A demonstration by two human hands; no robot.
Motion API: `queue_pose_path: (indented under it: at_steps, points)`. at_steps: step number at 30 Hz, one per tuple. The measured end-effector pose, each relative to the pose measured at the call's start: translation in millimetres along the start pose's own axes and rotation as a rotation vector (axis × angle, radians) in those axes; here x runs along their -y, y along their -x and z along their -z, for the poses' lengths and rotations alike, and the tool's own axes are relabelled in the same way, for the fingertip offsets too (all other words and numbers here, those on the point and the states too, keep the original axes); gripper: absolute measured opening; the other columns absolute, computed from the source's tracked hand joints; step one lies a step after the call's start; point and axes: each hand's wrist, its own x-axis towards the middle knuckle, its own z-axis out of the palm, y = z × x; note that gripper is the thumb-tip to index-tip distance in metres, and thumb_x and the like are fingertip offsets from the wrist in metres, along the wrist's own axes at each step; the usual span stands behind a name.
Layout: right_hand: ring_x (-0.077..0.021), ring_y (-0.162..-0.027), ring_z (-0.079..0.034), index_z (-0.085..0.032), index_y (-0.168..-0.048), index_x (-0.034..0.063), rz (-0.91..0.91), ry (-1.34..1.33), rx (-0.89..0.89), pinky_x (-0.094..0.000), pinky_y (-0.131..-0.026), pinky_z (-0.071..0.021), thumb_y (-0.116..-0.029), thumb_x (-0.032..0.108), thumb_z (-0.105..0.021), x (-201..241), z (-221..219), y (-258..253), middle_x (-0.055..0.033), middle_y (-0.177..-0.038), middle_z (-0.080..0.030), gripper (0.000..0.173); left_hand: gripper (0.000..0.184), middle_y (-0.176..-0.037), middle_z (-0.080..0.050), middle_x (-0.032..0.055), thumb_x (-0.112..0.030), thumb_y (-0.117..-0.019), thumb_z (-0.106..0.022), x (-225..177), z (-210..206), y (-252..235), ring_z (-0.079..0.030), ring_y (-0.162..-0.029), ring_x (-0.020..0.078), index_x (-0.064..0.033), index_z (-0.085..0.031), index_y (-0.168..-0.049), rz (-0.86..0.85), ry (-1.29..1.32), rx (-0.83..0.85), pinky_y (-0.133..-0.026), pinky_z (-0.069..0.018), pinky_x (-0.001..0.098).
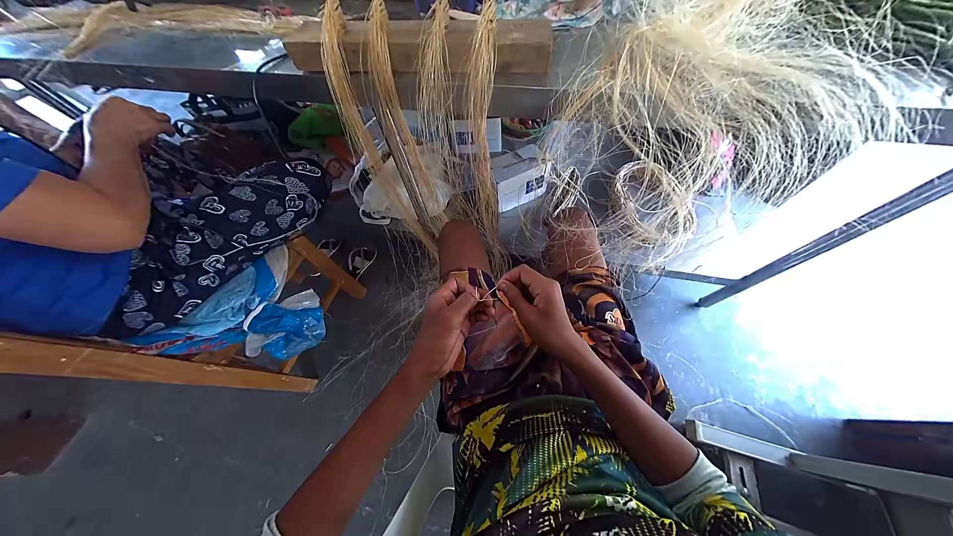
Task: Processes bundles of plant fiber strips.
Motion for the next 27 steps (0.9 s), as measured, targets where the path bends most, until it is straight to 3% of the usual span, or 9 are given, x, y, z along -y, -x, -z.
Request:
queue_pose_path:
  at_steps: [9, 12, 15, 19, 22, 27]
  points:
    - [-0.0004, -0.062, -0.052, -0.066, -0.106, -0.001, 0.053, -0.098, 0.068, -0.0171, -0.058, -0.0447, -0.0993, 0.008, -0.055, -4.7, 3.5, 3.5, 0.0007, -0.075, -0.06, 0.016, 0.015, -0.08, -0.065, 0.0005, 0.0, -0.1002, -0.047, 8.2, 7.3, -3.3, -0.065, -0.075, 0.0084, -0.0065, -0.056, -0.09, -0.131, -0.243, -0.029, -0.075, -0.055, 0.0243]
    - [0.0015, -0.061, -0.051, -0.069, -0.102, -0.0014, 0.102, -0.06, 0.052, -0.0153, -0.058, -0.0443, -0.0995, 0.008, -0.059, -8.9, 3.6, 2.4, 0.0011, -0.072, -0.061, 0.014, 0.015, -0.085, -0.064, -0.0013, -0.003, -0.0981, -0.05, 9.6, 11.2, -5.2, -0.061, -0.079, 0.0077, -0.009, -0.062, -0.092, -0.196, -0.284, -0.077, -0.076, -0.0512, 0.0239]
    - [0.0029, -0.06, -0.048, -0.069, -0.1, -0.0018, 0.056, -0.054, 0.114, -0.014, -0.058, -0.0412, -0.1001, 0.01, -0.059, -13.6, 6.5, 1.6, 0.0029, -0.07, -0.058, 0.016, 0.016, -0.089, -0.068, 0.0013, -0.004, -0.1007, -0.048, 7.4, 13.8, -6.8, -0.064, -0.082, 0.0102, -0.0076, -0.063, -0.096, -0.272, -0.256, -0.1, -0.08, -0.0537, 0.0269]
    - [0.004, -0.061, -0.045, -0.064, -0.094, 0.0033, -0.082, -0.325, 0.279, -0.0149, -0.057, -0.0376, -0.1015, 0.011, -0.051, -12.6, 12.2, 3.5, 0.0083, -0.072, -0.053, 0.017, 0.014, -0.092, -0.068, 0.0002, -0.003, -0.0987, -0.049, 4.6, 17.5, -7.7, -0.064, -0.083, 0.0084, -0.0074, -0.062, -0.095, -0.351, -0.35, -0.12, -0.08, -0.0538, 0.0259]
    - [0.0046, -0.056, -0.04, -0.06, -0.088, 0.0103, -0.135, -0.423, 0.187, -0.0151, -0.054, -0.0337, -0.1001, 0.012, -0.048, -16.4, 13.2, 2.9, 0.0121, -0.066, -0.047, 0.017, 0.015, -0.089, -0.067, -0.0011, -0.007, -0.0961, -0.051, 1.3, 24.0, -7.5, -0.063, -0.084, 0.0084, -0.0095, -0.065, -0.089, -0.313, -0.377, -0.085, -0.081, -0.0524, 0.0265]
    - [0.0029, -0.059, -0.045, -0.059, -0.089, 0.0057, -0.092, -0.284, 0.13, -0.0158, -0.057, -0.0378, -0.1005, 0.009, -0.048, -12.3, 13.4, 2.7, 0.0084, -0.068, -0.049, 0.016, 0.019, -0.094, -0.068, 0.0032, -0.005, -0.0993, -0.051, -1.9, 20.2, -5.4, -0.063, -0.084, 0.0104, -0.0056, -0.068, -0.091, -0.182, -0.206, -0.062, -0.081, -0.0525, 0.027]
